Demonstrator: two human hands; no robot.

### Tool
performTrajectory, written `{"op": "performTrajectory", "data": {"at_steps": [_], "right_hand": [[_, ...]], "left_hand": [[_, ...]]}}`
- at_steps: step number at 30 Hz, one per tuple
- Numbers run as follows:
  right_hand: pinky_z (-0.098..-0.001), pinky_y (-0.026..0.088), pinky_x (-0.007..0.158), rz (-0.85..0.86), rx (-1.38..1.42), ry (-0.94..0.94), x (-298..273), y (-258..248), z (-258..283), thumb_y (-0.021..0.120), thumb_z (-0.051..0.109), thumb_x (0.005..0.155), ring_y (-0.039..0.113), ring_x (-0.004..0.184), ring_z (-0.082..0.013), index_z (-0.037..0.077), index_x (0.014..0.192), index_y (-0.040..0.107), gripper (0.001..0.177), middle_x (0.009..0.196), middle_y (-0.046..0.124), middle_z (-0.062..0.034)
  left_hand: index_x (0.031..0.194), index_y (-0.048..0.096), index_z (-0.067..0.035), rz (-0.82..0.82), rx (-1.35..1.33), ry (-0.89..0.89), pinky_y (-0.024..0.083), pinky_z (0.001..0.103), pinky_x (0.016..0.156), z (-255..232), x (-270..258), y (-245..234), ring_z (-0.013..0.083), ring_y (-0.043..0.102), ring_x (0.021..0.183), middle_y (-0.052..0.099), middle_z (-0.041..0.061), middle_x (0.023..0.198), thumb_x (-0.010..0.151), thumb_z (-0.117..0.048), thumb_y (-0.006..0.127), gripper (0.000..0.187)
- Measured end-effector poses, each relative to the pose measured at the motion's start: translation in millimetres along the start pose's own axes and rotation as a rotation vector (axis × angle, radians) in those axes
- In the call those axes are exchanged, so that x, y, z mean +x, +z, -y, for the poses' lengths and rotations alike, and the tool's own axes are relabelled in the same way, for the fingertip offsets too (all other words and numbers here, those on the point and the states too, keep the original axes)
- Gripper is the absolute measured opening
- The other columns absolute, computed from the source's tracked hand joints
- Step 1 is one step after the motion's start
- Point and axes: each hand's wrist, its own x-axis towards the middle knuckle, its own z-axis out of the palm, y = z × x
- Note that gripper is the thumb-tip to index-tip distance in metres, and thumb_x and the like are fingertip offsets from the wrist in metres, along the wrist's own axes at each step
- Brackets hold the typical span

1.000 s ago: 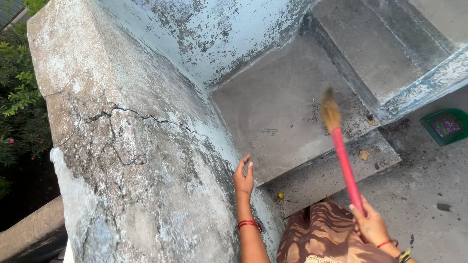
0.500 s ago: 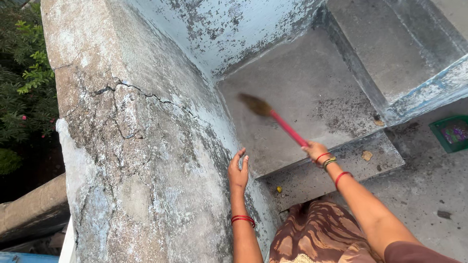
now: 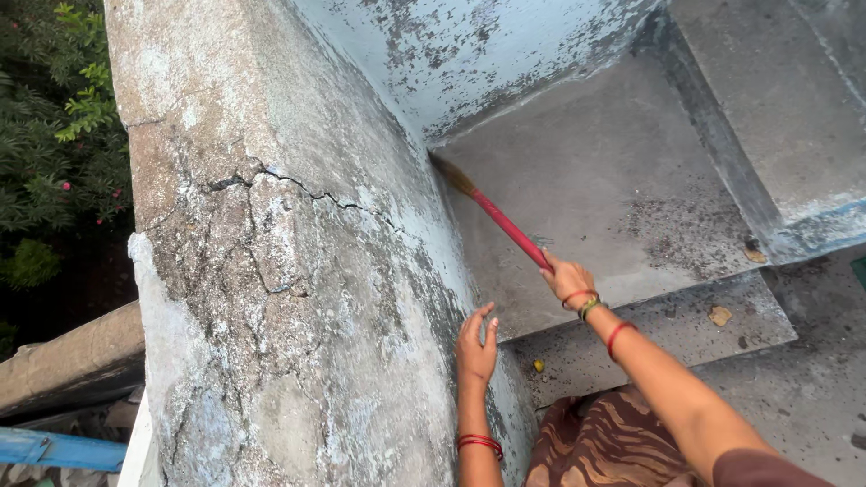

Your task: The person sweeps debris from concrete stairs and a terrace using a hand broom, moving the dirt down the steps and across the landing.

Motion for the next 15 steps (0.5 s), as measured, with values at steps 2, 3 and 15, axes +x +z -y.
{"op": "performTrajectory", "data": {"at_steps": [2,3,15], "right_hand": [[-0.0531,0.057,0.078,-0.015,-0.101,-0.076,47,-11,6,0.063,0.047,0.095,0.071,0.093,-0.0404,0.039,0.144,0.055,0.05,0.099,0.075,-0.0155],[-0.0521,0.057,0.081,-0.04,-0.135,-0.1,68,-20,1,0.063,0.048,0.097,0.073,0.094,-0.0388,0.037,0.141,0.061,0.046,0.1,0.076,-0.0163],[-0.0327,0.051,0.051,-0.331,0.878,0.463,83,-107,-107,0.066,0.026,0.106,0.064,0.063,-0.0157,0.01,0.121,0.068,0.022,0.084,0.066,-0.0054]], "left_hand": [[0.129,0.069,-0.016,0.014,0.005,-0.006,0.049,0.041,0.105,1,-2,1,0.0296,0.063,0.126,0.07,0.01,0.13,0.098,-0.026,0.062,0.033],[0.129,0.069,-0.016,0.032,0.004,-0.003,0.049,0.041,0.105,0,-5,0,0.03,0.063,0.126,0.07,0.011,0.13,0.098,-0.026,0.061,0.034],[0.129,0.069,-0.016,0.031,-0.003,-0.087,0.047,0.042,0.107,-13,-3,-6,0.0316,0.058,0.133,0.069,0.011,0.134,0.1,-0.029,0.059,0.033]]}}
